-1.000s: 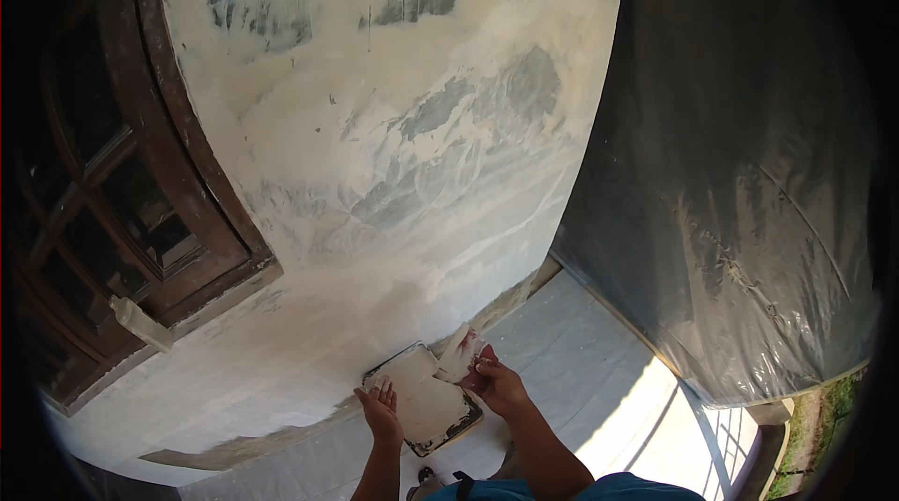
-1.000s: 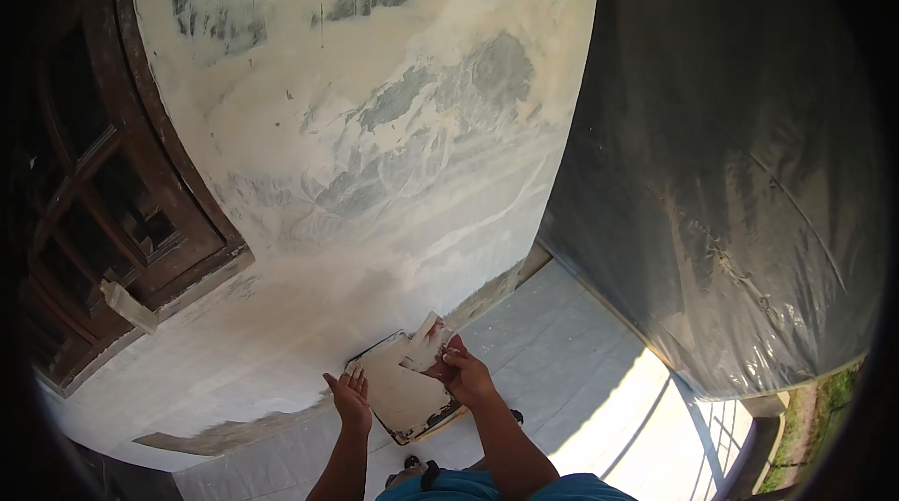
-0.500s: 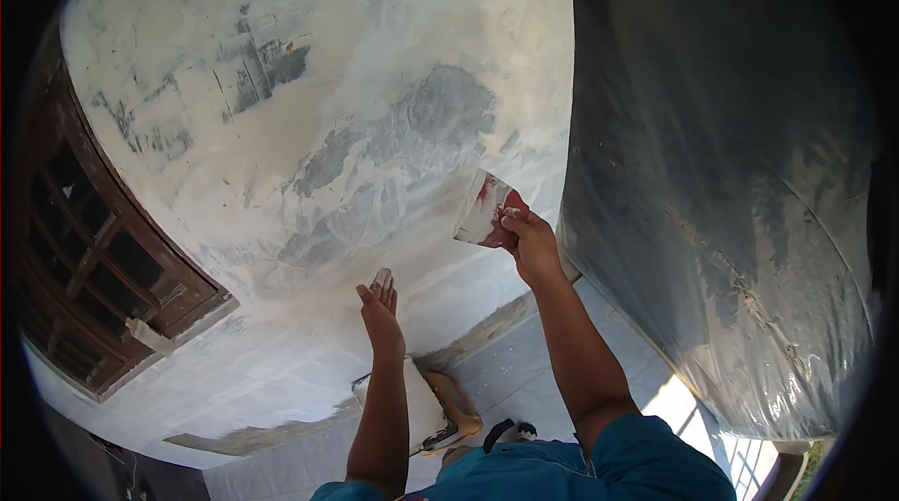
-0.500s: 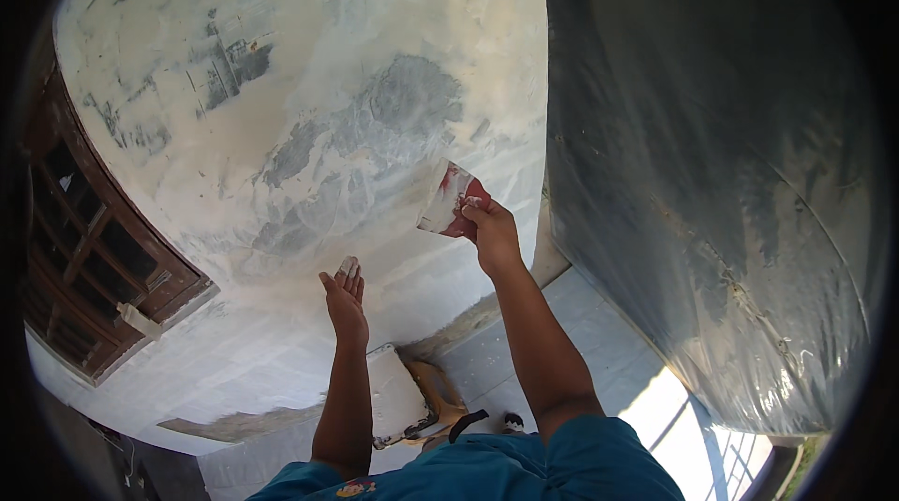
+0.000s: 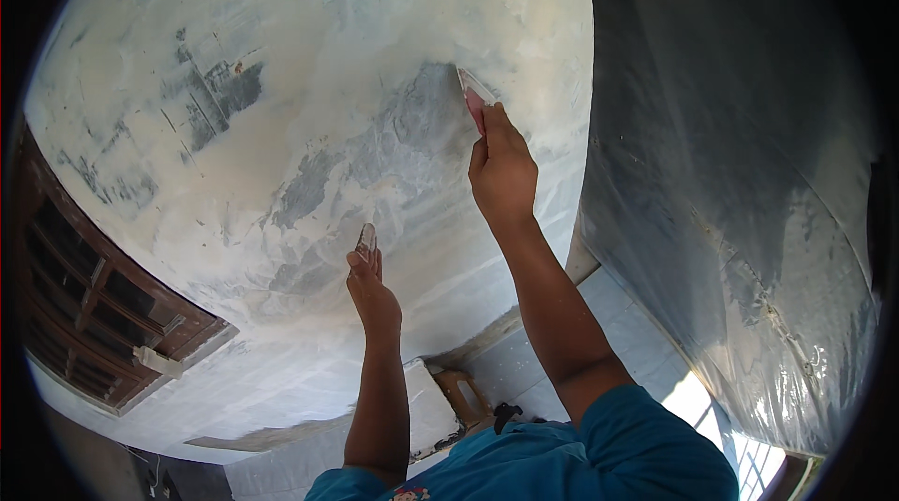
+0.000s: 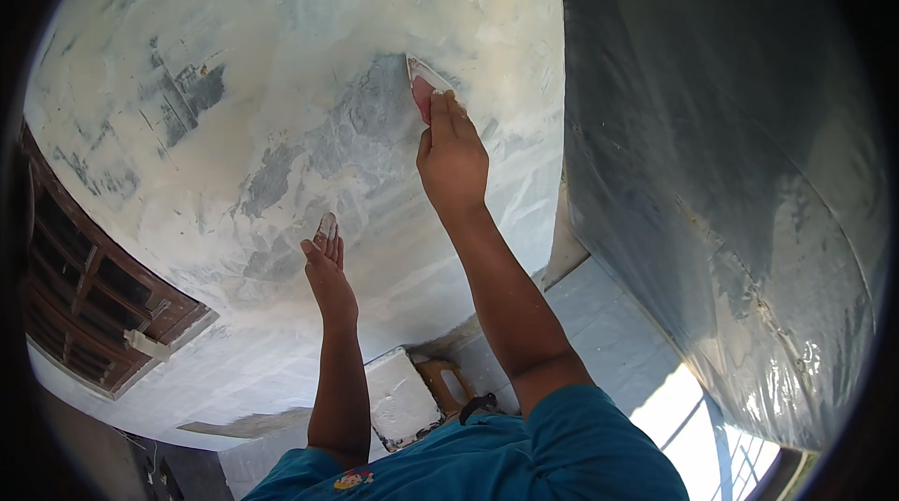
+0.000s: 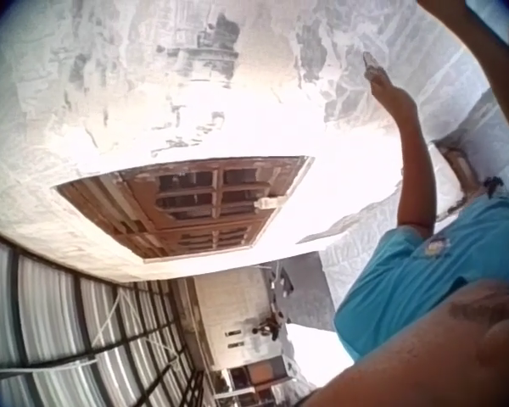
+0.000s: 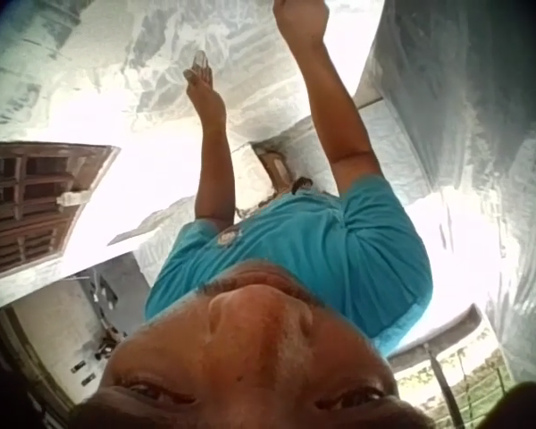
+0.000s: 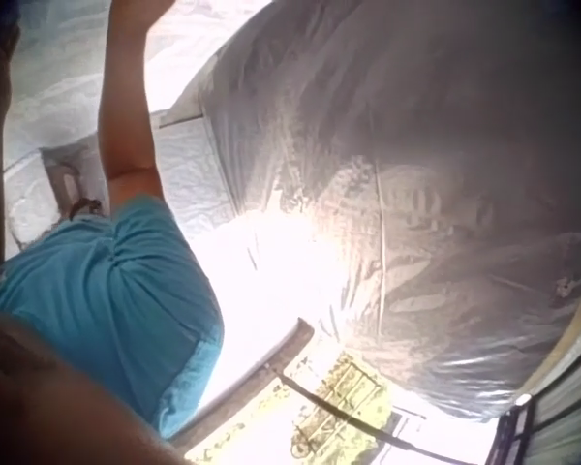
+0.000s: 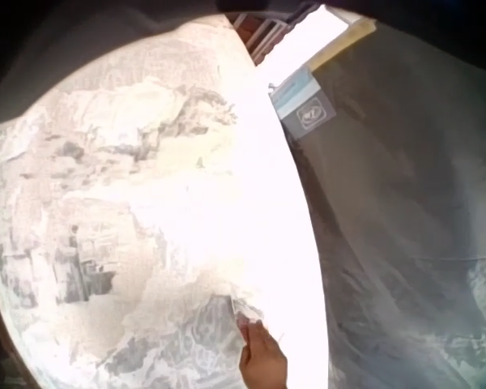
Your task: Applying and smoothing plaster or joint compound onto a wall using a putty knife or scraper.
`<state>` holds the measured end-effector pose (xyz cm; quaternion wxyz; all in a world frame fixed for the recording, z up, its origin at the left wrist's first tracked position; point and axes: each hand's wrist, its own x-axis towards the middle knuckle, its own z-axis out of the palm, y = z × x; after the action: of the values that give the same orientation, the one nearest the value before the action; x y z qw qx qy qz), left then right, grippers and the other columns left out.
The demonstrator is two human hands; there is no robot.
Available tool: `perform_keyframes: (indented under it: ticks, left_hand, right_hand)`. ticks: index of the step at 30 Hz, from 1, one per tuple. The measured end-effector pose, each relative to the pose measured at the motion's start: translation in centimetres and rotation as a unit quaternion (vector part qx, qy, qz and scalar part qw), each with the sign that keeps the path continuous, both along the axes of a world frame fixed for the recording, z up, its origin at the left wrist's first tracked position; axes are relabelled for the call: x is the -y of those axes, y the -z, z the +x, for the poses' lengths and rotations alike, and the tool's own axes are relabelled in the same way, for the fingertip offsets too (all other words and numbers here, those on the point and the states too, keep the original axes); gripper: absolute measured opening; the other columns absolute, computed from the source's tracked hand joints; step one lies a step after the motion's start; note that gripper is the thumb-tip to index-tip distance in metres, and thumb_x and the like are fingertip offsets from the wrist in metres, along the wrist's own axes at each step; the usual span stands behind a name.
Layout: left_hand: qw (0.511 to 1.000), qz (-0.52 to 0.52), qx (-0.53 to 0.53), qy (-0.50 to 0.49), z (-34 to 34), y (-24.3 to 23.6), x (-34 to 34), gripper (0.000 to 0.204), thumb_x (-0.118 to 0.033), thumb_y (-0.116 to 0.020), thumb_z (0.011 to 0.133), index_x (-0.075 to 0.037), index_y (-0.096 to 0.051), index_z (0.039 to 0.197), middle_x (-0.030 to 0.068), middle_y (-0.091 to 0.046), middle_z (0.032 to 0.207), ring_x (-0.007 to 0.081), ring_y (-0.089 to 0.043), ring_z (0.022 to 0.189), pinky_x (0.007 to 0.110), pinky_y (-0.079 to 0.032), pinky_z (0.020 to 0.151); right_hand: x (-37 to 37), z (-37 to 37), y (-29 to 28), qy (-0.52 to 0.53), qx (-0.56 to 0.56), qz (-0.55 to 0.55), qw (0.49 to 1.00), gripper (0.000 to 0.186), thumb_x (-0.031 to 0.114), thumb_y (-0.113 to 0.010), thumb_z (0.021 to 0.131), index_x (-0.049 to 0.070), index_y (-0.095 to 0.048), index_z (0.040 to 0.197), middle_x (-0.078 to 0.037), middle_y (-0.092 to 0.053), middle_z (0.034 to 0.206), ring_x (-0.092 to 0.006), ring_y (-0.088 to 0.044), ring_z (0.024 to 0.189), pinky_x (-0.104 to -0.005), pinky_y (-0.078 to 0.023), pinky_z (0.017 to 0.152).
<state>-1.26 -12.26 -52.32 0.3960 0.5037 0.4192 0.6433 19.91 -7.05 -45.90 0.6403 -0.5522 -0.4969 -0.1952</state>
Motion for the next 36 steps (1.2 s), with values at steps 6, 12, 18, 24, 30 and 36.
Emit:
perform_keyframes:
  ticks: [6,12,18,24,30,36]
  left_hand:
    - [0.988,0.112,-0.108,-0.020,-0.3,-0.6,-0.8,0.085,-0.061,-0.026,0.104,0.014,-0.038,0.144,0.0278,-0.042,0.149,0.0348,-0.039,0.142,0.044,-0.027,0.120]
    - [0.978,0.140,-0.149,-0.047,-1.1,-0.3,-1.7,0.094,-0.069,-0.025,0.100,0.012,-0.038,0.146,0.0278,-0.043,0.149,0.0353,-0.039,0.143,0.045,-0.026,0.119]
    - [0.966,0.156,-0.184,-0.093,-0.5,0.2,-2.4,0.093,-0.069,-0.024,0.100,0.011,-0.040,0.145,0.0274,-0.044,0.149,0.0354,-0.041,0.141,0.045,-0.028,0.118]
    - [0.961,0.160,-0.192,-0.121,0.1,0.5,-2.6,0.087,-0.063,-0.025,0.103,0.011,-0.036,0.147,0.0261,-0.042,0.150,0.0335,-0.039,0.143,0.044,-0.026,0.120]
    - [0.963,0.153,-0.184,-0.124,1.2,0.1,-2.2,0.086,-0.062,-0.027,0.103,0.012,-0.036,0.147,0.0266,-0.042,0.150,0.0339,-0.038,0.143,0.044,-0.026,0.120]
    - [0.952,0.143,-0.223,-0.152,1.3,0.4,-2.4,0.085,-0.064,-0.021,0.103,0.005,-0.042,0.147,0.0244,-0.051,0.145,0.0331,-0.050,0.135,0.040,-0.039,0.110]
  right_hand:
    - [-3.5,-2.1,2.1,0.042,0.075,0.004,0.996,0.049,-0.003,-0.063,0.082,-0.001,-0.059,0.131,-0.022,-0.061,0.132,-0.0350,-0.063,0.118,-0.0388,-0.055,0.096]
    - [-5.6,-3.9,3.4,0.056,0.107,-0.030,0.992,0.049,0.005,-0.064,0.083,-0.004,-0.057,0.131,-0.024,-0.062,0.130,-0.0358,-0.062,0.120,-0.0387,-0.054,0.099]
    - [-1.9,-5.4,6.9,-0.032,0.199,-0.086,0.976,0.050,0.006,-0.066,0.083,-0.004,-0.057,0.131,-0.023,-0.063,0.128,-0.0340,-0.063,0.118,-0.0376,-0.054,0.099]
    - [3.1,-0.4,3.8,-0.089,0.107,-0.071,0.988,0.051,-0.001,-0.062,0.082,-0.005,-0.055,0.133,-0.024,-0.063,0.129,-0.0335,-0.065,0.116,-0.0376,-0.054,0.098]
    - [-1.1,0.8,0.8,-0.010,0.076,-0.030,0.997,0.054,-0.003,-0.061,0.083,-0.003,-0.053,0.136,-0.024,-0.060,0.133,-0.0351,-0.063,0.119,-0.0379,-0.055,0.096]
    - [-3.6,-4.3,5.1,-0.005,0.171,-0.066,0.983,0.052,0.004,-0.061,0.085,-0.006,-0.053,0.135,-0.028,-0.058,0.132,-0.0371,-0.060,0.123,-0.0393,-0.051,0.102]
